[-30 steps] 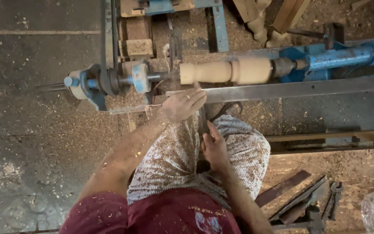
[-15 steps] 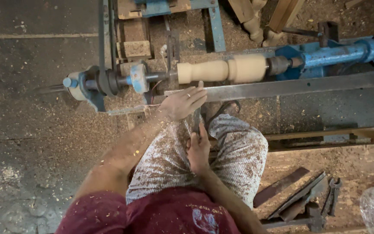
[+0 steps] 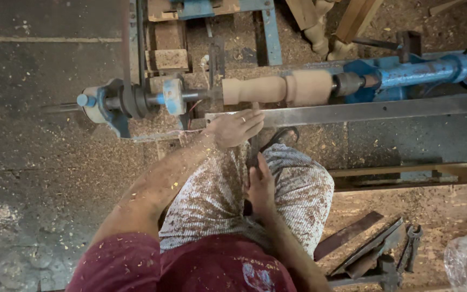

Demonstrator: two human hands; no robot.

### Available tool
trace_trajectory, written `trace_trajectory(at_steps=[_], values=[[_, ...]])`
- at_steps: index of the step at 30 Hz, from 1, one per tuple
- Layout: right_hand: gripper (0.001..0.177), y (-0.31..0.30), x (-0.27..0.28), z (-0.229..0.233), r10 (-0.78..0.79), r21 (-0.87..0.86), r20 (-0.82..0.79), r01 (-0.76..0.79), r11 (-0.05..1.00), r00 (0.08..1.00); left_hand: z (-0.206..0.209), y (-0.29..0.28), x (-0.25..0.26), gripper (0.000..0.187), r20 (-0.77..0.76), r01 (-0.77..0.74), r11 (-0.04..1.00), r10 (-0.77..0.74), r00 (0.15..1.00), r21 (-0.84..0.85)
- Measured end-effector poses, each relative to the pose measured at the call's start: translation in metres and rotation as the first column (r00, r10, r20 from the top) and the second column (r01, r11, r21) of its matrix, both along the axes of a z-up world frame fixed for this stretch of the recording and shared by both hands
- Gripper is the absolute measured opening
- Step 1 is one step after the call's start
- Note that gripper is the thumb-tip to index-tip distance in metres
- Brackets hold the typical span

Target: The person shapes a cylindrical wooden blank mounted on a lathe using a chisel. They progressively form a tapered profile with a central groove and rounded ends, removing wood shavings as the piece rotates.

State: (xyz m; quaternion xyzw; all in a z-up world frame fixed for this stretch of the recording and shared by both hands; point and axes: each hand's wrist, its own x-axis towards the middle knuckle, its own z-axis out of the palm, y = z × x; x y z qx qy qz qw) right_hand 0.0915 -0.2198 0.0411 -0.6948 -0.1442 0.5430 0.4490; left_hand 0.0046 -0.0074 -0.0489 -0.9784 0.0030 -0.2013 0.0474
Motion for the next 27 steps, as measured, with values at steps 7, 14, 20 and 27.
trace_trajectory(at_steps=[7, 14, 20, 27], values=[[0.058, -0.003, 0.025, -0.016, 0.154, -0.05, 0.16, -0.148, 0.988, 0.975, 0.012, -0.001, -0.003, 0.051, 0.055, -0.025, 1.0, 0.026, 0.998, -0.018], [0.055, 0.001, 0.051, -0.002, 0.356, 0.034, 0.379, -0.397, 0.917, 0.854, 0.036, -0.003, -0.006, 0.042, 0.118, -0.082, 0.996, 0.077, 0.99, 0.039], [0.055, 0.017, 0.068, 0.028, 0.44, -0.157, 0.235, -0.413, 0.897, 0.867, 0.042, -0.006, -0.007, 0.04, 0.164, -0.147, 0.987, 0.135, 0.977, 0.062], [0.053, 0.02, 0.085, 0.046, 0.496, -0.361, 0.194, -0.409, 0.838, 0.846, 0.027, -0.009, -0.007, 0.046, 0.028, -0.143, 0.987, 0.142, 0.99, 0.071]])
